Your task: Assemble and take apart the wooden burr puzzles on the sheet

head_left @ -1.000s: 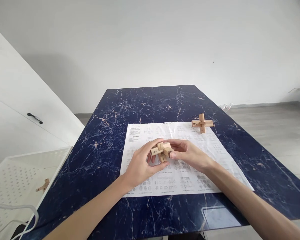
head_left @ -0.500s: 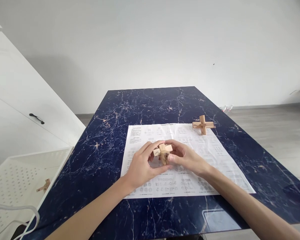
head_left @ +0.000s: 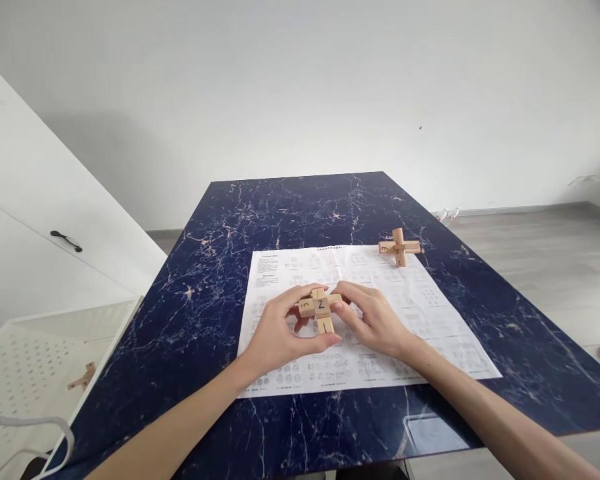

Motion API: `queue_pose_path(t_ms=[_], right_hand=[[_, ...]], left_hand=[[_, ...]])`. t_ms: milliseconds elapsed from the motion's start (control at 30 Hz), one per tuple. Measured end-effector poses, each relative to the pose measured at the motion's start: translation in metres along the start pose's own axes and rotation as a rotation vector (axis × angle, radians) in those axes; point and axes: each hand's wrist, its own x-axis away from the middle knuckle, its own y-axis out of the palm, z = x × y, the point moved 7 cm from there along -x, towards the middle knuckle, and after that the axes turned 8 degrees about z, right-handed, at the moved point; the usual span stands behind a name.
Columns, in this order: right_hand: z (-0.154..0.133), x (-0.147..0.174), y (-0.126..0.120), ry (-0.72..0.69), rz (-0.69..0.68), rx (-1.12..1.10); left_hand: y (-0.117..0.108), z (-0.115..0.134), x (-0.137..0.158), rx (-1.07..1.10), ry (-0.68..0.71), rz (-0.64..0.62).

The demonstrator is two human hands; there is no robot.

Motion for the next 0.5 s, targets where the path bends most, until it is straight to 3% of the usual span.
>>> queue_pose_path(t_ms=[167,300,400,500], right_hand=[[-0.001,0.000,0.006,0.096,-0.002,-0.067],[0.004,0.001,0.012,0.221,-0.052,-0.177],[0.007,0.001,0.012,0.269,-0.058,-0.231],[0.011,0.001,0.010,0.313,-0.021,-0.244]], left_hand=[[-0.007,0.012,-0.001,-0.223,0.276,0.061],[-0.007,0.017,0.003,-0.312,0.408,0.080],[-0.005,0.015,0.003,-0.307,0.418,0.074],[-0.003,0.008,0.001,-0.280,0.330,0.049]])
